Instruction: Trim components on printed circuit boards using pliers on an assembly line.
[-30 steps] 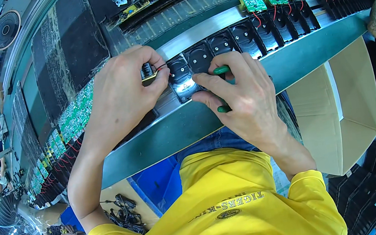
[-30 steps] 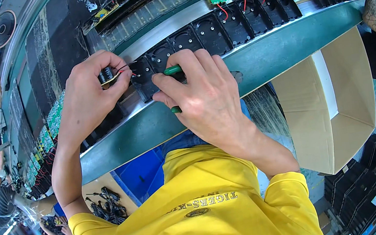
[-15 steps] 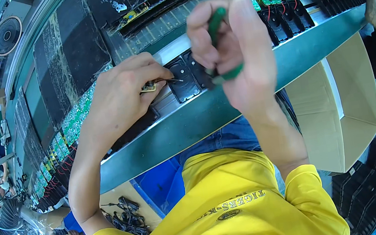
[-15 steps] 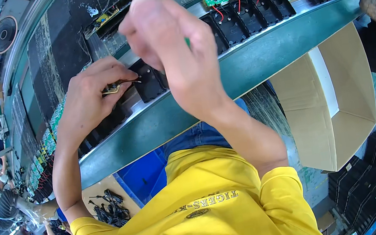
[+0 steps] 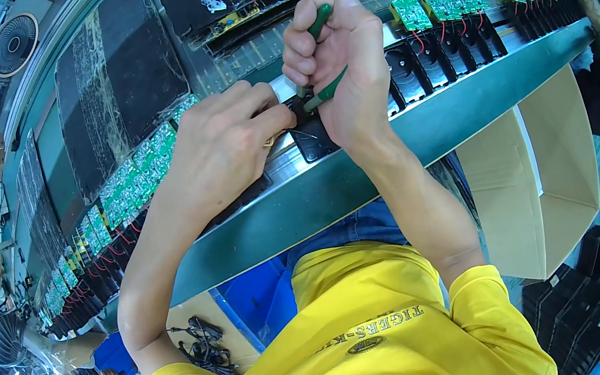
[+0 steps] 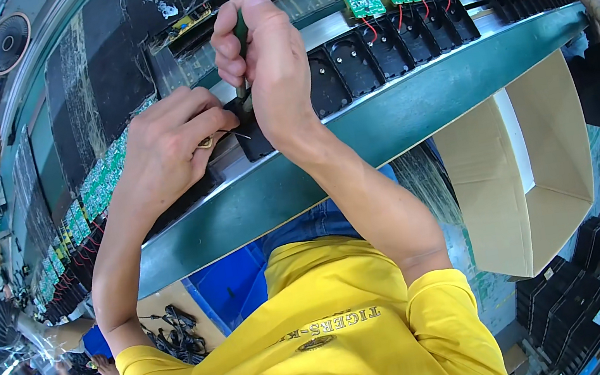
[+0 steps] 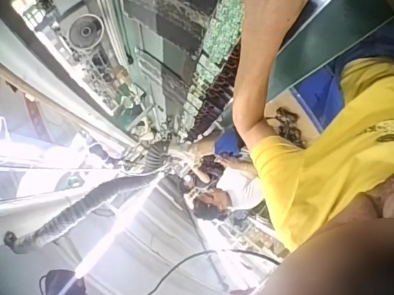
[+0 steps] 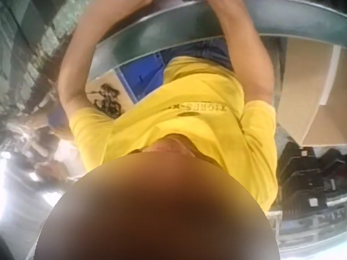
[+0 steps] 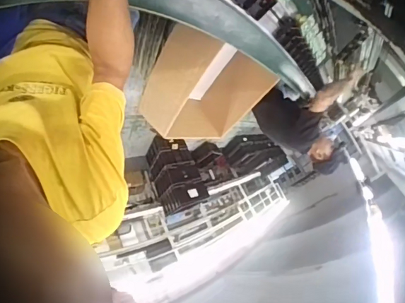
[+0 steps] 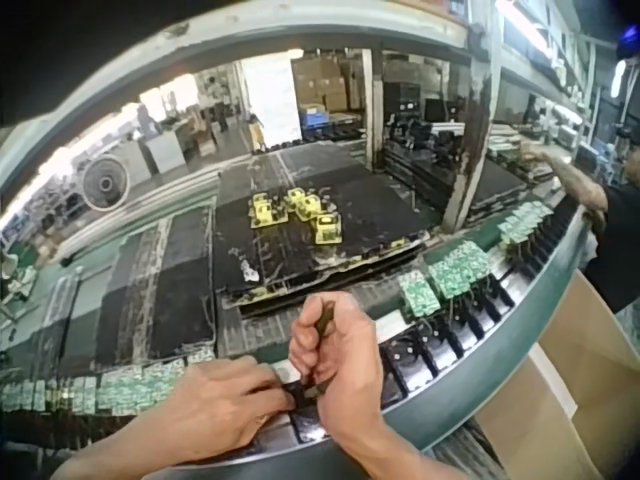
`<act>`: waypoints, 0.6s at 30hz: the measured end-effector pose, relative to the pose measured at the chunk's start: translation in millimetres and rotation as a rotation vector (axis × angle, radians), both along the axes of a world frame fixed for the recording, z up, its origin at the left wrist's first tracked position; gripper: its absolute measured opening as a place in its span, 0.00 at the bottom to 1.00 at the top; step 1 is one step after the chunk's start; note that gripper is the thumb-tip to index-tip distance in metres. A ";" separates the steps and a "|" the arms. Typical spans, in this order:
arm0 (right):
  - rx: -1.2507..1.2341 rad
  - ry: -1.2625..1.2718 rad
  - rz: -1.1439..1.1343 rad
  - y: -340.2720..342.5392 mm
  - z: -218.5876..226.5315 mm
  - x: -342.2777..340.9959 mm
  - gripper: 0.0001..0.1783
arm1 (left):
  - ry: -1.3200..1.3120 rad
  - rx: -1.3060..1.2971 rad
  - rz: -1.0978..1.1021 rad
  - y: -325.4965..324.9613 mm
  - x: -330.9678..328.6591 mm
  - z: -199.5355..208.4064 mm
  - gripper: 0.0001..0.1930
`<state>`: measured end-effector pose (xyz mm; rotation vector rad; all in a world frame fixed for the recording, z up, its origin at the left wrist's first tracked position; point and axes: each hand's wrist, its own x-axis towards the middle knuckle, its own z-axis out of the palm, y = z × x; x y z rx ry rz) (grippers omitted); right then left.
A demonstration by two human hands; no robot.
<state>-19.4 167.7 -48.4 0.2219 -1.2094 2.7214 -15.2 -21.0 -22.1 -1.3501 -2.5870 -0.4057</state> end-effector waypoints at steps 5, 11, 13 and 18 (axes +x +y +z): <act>0.080 0.056 0.075 2.7 -9.5 -2.6 0.19 | 0.023 0.018 0.009 3.6 1.0 1.3 0.01; 0.103 0.062 -0.024 7.2 10.0 5.7 0.17 | 0.050 -0.041 0.100 14.2 14.9 10.3 0.01; 0.094 0.056 -0.103 10.9 32.2 17.1 0.17 | 0.067 -0.054 0.164 16.9 19.1 10.8 0.02; 1.166 0.202 -0.247 71.9 41.9 76.2 0.14 | -0.031 0.025 0.252 22.5 28.8 14.5 0.03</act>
